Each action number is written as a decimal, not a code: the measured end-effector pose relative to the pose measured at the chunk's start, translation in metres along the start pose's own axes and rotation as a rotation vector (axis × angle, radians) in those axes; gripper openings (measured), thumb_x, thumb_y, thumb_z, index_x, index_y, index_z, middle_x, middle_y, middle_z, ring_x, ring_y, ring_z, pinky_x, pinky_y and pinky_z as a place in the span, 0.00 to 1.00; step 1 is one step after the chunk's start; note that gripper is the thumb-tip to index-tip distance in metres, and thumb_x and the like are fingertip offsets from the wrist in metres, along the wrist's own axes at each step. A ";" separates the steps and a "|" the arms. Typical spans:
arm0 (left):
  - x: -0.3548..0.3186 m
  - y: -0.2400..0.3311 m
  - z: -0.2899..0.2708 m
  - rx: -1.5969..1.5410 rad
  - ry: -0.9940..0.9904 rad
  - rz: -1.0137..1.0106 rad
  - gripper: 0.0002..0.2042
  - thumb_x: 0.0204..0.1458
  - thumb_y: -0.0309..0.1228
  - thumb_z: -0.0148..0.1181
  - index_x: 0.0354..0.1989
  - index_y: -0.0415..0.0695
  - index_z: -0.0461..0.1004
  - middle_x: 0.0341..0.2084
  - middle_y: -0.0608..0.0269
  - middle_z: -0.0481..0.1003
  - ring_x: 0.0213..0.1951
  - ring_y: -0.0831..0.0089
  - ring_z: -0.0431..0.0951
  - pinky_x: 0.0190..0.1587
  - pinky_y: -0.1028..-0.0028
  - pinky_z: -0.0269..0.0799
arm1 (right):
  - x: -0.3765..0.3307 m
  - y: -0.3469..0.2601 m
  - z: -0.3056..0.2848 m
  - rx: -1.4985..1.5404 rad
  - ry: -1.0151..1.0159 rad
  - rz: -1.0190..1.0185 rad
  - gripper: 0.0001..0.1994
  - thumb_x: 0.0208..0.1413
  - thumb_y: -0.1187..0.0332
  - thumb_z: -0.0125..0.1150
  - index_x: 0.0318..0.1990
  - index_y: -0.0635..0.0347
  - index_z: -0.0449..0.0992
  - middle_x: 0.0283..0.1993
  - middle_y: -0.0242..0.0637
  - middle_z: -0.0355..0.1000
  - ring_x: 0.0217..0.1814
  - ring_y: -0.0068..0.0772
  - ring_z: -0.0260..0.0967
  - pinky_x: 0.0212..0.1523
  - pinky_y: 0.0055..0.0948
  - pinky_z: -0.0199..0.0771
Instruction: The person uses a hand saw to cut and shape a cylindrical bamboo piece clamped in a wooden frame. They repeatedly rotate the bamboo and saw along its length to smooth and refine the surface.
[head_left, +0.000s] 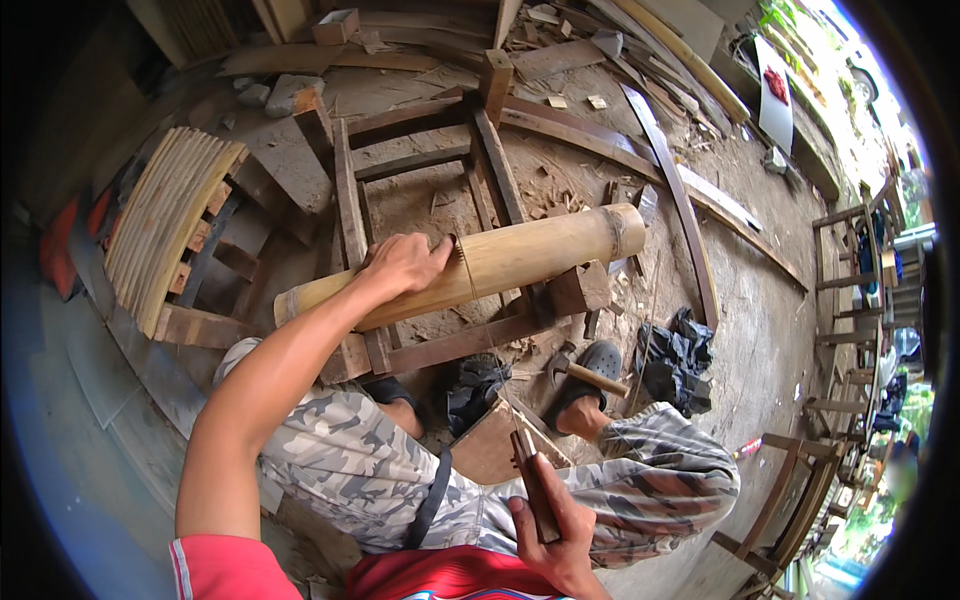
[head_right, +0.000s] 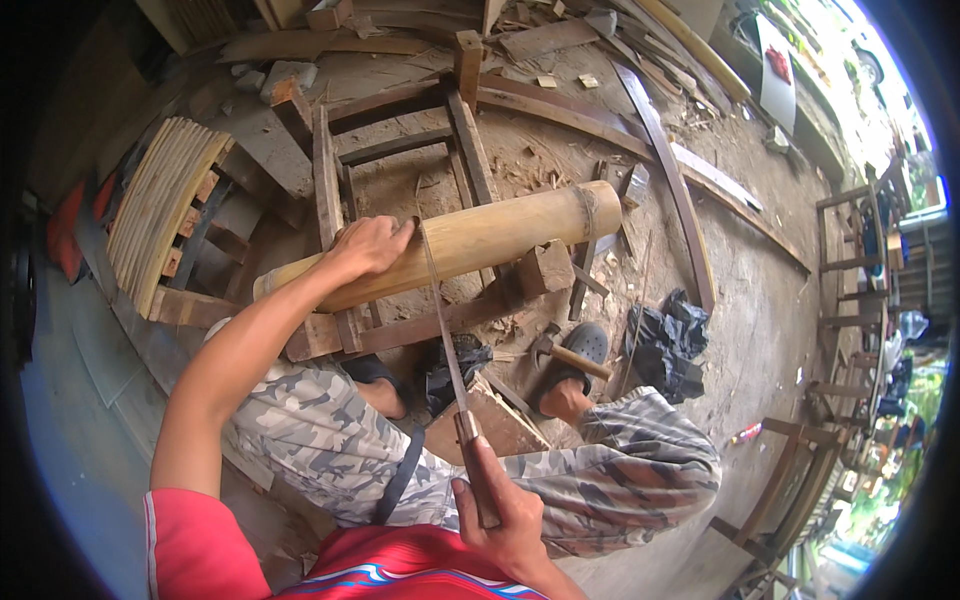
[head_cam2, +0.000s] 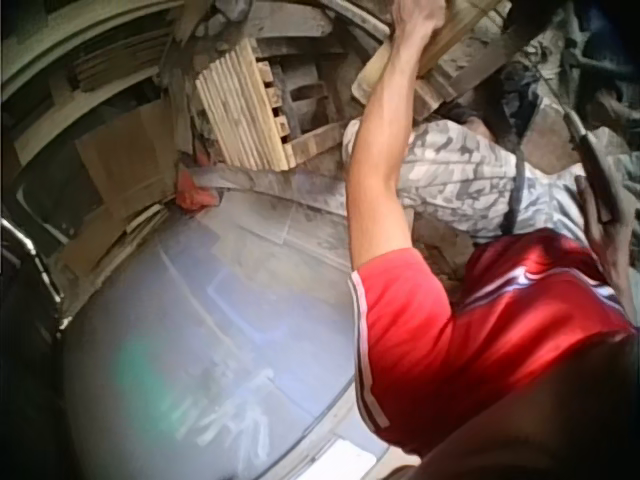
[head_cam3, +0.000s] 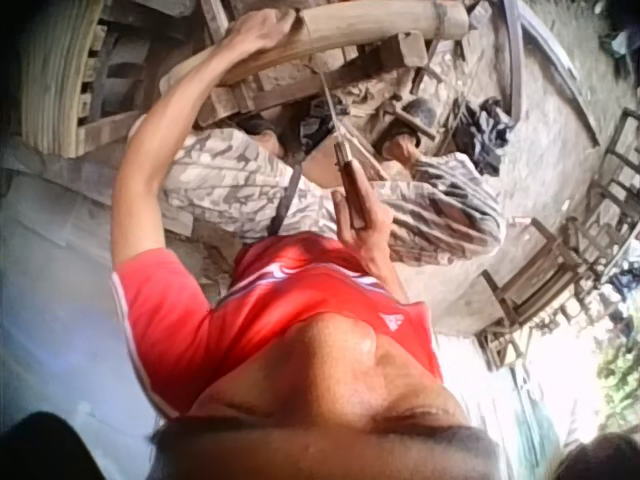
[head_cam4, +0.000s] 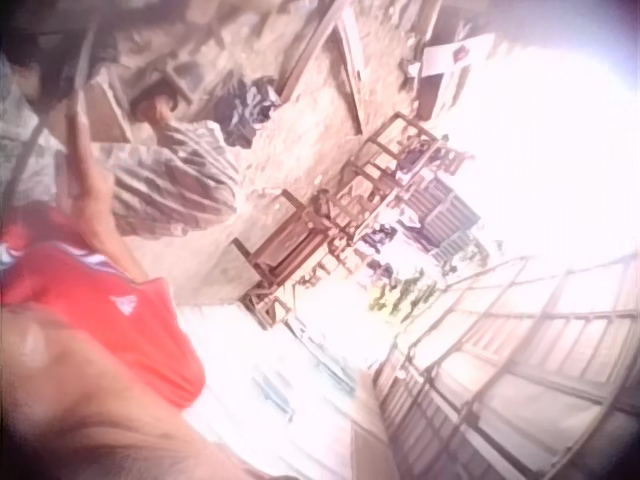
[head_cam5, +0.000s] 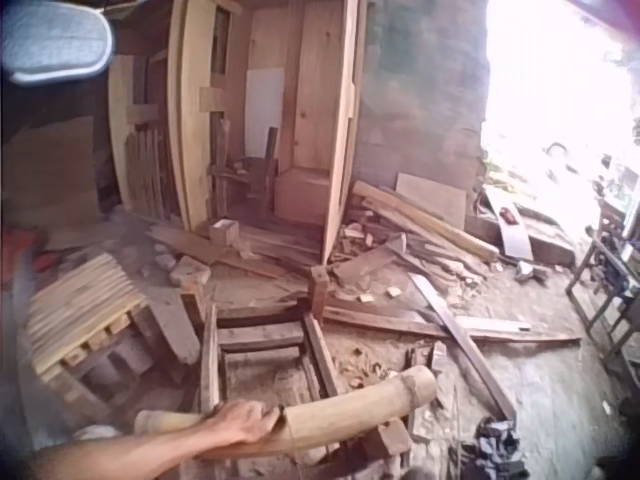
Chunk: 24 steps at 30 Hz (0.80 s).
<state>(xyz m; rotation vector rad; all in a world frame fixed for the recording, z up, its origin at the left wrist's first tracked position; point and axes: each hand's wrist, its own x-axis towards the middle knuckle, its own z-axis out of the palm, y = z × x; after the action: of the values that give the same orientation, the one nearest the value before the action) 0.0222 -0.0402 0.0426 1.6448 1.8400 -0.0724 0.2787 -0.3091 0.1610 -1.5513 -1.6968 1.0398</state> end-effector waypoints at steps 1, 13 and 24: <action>0.000 0.000 -0.001 0.000 -0.009 -0.023 0.31 0.65 0.53 0.41 0.37 0.32 0.79 0.39 0.30 0.78 0.47 0.38 0.79 0.54 0.50 0.71 | 0.002 -0.003 -0.001 0.005 0.000 -0.011 0.29 0.54 0.76 0.68 0.64 0.70 0.69 0.46 0.54 0.81 0.36 0.43 0.84 0.35 0.29 0.80; 0.014 -0.011 0.011 0.103 0.084 -0.026 0.34 0.64 0.55 0.43 0.40 0.28 0.79 0.37 0.29 0.79 0.46 0.37 0.80 0.51 0.51 0.75 | 0.114 0.000 0.033 0.186 -0.019 0.094 0.27 0.57 0.76 0.65 0.66 0.64 0.69 0.51 0.55 0.79 0.50 0.49 0.81 0.45 0.30 0.79; 0.011 -0.008 0.012 0.079 0.096 0.004 0.27 0.62 0.49 0.51 0.37 0.30 0.80 0.35 0.31 0.78 0.44 0.38 0.81 0.48 0.53 0.75 | 0.122 0.004 0.037 0.183 0.058 -0.040 0.30 0.57 0.72 0.63 0.68 0.60 0.64 0.28 0.58 0.75 0.29 0.62 0.75 0.30 0.49 0.75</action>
<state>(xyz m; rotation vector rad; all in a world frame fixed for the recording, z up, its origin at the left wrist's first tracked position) 0.0202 -0.0377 0.0252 1.7330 1.9283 -0.0658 0.2338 -0.1941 0.1304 -1.4120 -1.5411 1.0870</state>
